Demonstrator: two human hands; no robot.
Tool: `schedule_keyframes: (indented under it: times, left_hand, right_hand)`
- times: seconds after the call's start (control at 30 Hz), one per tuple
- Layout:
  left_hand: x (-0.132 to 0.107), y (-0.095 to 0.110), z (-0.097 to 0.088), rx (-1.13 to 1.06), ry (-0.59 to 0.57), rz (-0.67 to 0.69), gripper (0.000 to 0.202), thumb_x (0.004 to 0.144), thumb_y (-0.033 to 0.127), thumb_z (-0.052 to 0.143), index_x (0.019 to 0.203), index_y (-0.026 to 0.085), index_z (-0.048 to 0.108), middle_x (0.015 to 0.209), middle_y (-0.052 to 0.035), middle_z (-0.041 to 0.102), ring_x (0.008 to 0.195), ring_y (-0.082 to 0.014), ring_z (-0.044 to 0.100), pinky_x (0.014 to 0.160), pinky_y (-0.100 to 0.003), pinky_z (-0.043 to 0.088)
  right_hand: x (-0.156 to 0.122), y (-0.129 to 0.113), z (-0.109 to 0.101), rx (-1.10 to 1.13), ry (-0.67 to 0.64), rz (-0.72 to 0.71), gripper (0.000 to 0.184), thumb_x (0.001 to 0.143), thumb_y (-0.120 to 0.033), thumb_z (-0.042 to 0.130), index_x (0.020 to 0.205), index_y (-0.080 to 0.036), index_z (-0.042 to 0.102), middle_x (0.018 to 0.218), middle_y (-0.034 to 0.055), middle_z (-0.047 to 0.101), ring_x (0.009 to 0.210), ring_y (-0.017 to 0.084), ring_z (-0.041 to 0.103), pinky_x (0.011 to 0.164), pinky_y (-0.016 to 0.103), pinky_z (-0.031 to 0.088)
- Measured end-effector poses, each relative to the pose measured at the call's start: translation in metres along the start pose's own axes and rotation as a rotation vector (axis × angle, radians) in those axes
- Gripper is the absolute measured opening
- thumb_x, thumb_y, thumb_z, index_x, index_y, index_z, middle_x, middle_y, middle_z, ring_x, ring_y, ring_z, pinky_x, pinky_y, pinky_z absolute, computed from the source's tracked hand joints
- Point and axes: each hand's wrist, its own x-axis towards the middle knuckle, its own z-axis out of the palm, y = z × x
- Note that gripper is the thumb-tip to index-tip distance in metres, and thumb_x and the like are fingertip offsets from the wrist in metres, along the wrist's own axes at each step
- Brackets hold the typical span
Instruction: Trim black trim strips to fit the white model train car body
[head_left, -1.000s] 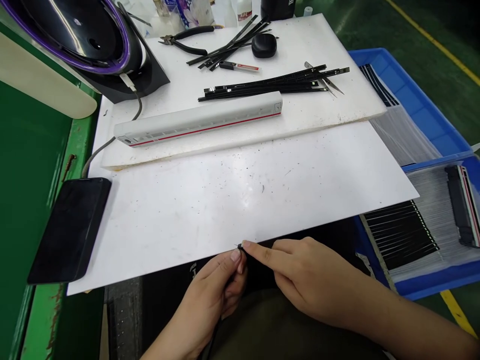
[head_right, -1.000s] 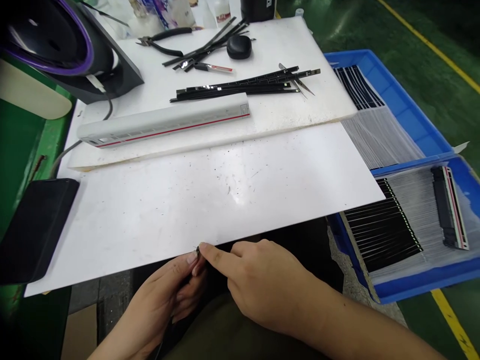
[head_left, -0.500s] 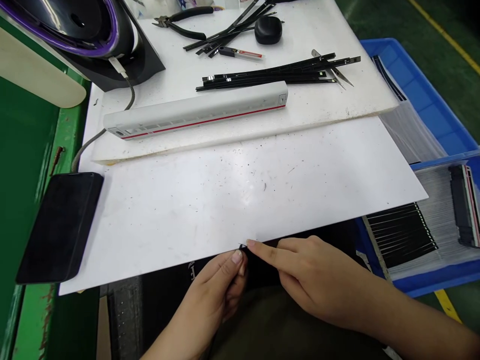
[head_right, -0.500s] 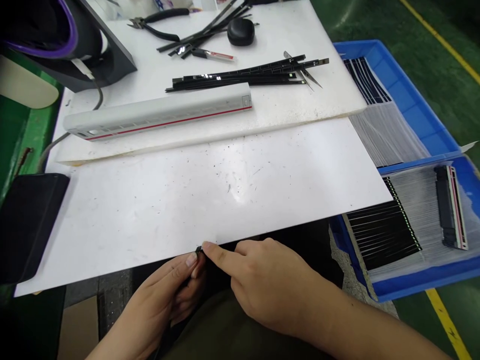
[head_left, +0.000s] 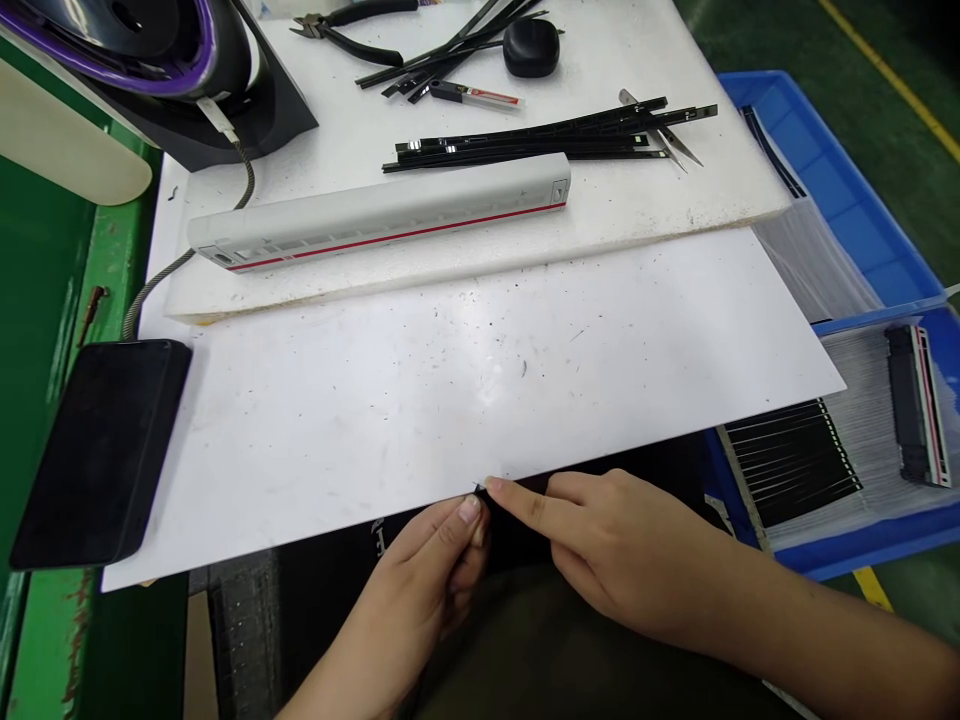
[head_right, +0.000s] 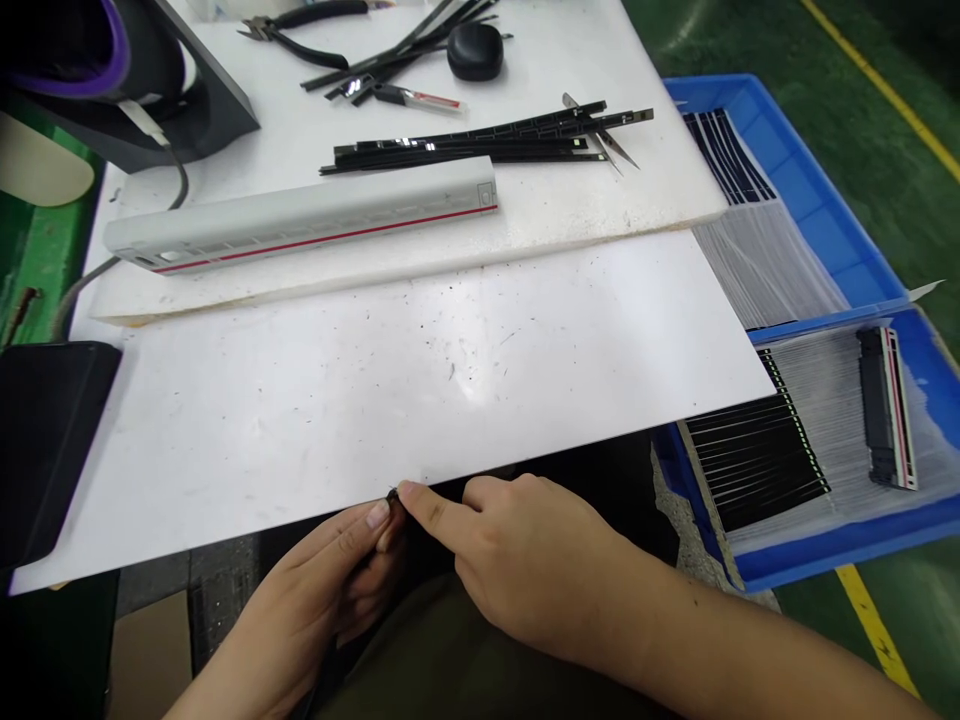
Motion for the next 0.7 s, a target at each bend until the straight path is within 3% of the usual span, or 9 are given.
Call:
schedule_keyframes:
  times: [0.27,0.5,0.7]
  left_hand:
    - [0.001,0.0024,-0.0011,0.029,-0.003,0.019,0.043,0.087,0.055,0.063,0.07,0.019,0.049,0.057,0.0065,0.03,0.051,-0.0077,0.022,0.043,-0.018,0.022]
    - [0.0014,0.0061,-0.0079,0.067,-0.081,0.044,0.043,0.09,0.053,0.059,0.066,0.019,0.047,0.055,0.0065,0.03,0.047,-0.0069,0.022,0.041,-0.018,0.02]
    - [0.0012,0.008,-0.0063,0.096,-0.072,0.038,0.045,0.09,0.054,0.059,0.065,0.019,0.046,0.055,0.0058,0.033,0.047,-0.007,0.024,0.041,-0.019,0.022]
  right_hand:
    - [-0.0045,-0.0045,0.0071,-0.193,0.009,0.038,0.076,0.091,-0.01,0.056,0.16,-0.026,0.028,0.091,0.0033,0.061,0.06,0.02,0.054,0.053,0.032,0.034]
    - [-0.0025,-0.0023,0.0036,0.029,0.024,0.056,0.069,0.093,-0.006,0.048,0.158,-0.023,0.033,0.098,0.0055,0.063,0.077,0.021,0.06,0.069,0.032,0.045]
    - [-0.0014,-0.0022,0.0008,0.066,0.043,0.02,0.067,0.093,-0.007,0.046,0.157,-0.023,0.036,0.09,0.0034,0.061,0.073,0.02,0.058,0.067,0.032,0.042]
